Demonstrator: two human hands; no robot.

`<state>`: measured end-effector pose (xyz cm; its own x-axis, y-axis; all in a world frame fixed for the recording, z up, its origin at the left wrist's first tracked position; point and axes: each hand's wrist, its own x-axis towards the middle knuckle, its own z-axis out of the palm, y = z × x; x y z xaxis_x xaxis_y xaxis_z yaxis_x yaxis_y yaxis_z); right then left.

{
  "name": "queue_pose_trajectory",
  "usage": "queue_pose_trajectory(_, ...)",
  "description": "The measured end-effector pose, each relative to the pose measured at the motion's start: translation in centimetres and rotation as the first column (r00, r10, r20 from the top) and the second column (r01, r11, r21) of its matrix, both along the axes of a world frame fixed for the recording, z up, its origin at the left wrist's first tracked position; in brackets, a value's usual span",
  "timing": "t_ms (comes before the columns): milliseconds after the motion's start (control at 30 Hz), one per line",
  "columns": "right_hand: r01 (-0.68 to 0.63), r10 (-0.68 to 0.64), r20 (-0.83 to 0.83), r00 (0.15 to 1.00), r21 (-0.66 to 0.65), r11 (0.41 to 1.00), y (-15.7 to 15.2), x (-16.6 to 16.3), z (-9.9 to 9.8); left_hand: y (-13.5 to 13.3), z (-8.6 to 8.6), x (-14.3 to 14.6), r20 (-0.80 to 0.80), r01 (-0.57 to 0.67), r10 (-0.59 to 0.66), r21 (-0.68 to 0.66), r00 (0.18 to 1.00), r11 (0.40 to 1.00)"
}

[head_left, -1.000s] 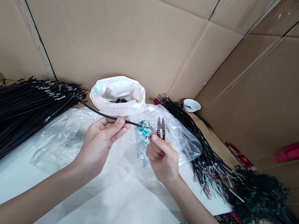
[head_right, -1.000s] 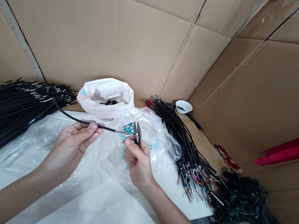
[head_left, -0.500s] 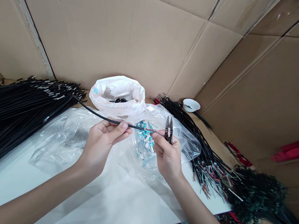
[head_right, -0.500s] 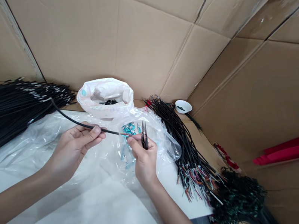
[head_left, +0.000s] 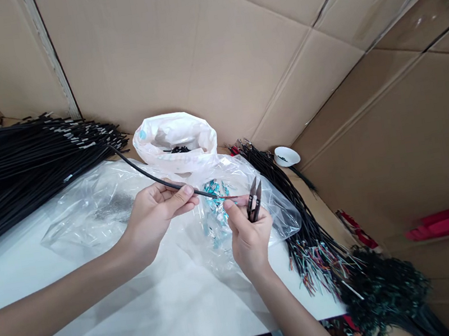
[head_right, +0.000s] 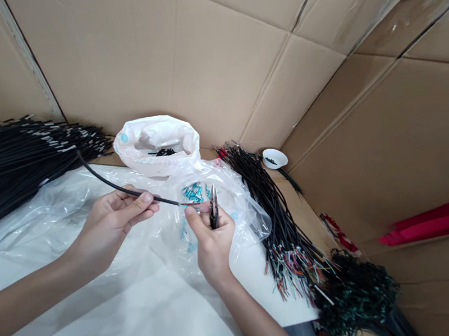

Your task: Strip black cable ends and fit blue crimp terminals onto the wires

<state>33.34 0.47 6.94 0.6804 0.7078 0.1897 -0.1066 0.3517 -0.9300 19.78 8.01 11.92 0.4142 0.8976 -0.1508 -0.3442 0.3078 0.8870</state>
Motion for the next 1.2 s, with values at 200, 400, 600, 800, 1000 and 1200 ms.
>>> queue_pose_trajectory(200, -0.007, 0.007, -0.069, 0.998, -0.004, 1.000, 0.1, -0.1, 0.1, 0.2, -0.4, -0.1, 0.061, 0.041, -0.040, -0.009, 0.997, 0.999)
queue_pose_trajectory(400, -0.096, 0.087, -0.271, 0.959, -0.021, 0.995, 0.5, -0.6, 1.2, 0.4, -0.7, 0.1, 0.125, 0.044, -0.042, -0.015, 0.991, 0.999)
queue_pose_trajectory(600, -0.301, 0.281, -0.439, 0.854, 0.024, 0.953, 0.4, 0.0, 1.5, 0.5, -0.7, 0.2, 0.155, 0.058, -0.052, -0.037, 0.987, 0.998)
queue_pose_trajectory(800, -0.296, 0.312, -0.348, 0.884, 0.099, 0.950, 0.0, 1.0, 1.7, 0.8, -0.4, 0.0, 0.144, 0.056, -0.047, -0.058, 0.988, 0.997)
queue_pose_trajectory(1000, -0.274, 0.290, -0.194, 0.937, 0.108, 0.956, -0.1, 1.2, 1.6, 1.2, -0.5, 0.1, 0.192, 0.054, -0.049, -0.018, 0.980, 0.998)
queue_pose_trajectory(1200, -0.309, 0.327, -0.173, 0.929, 0.123, 0.943, -0.2, 1.2, 1.2, 1.2, -0.3, 0.0, 0.192, 0.050, -0.043, -0.030, 0.981, 0.998)
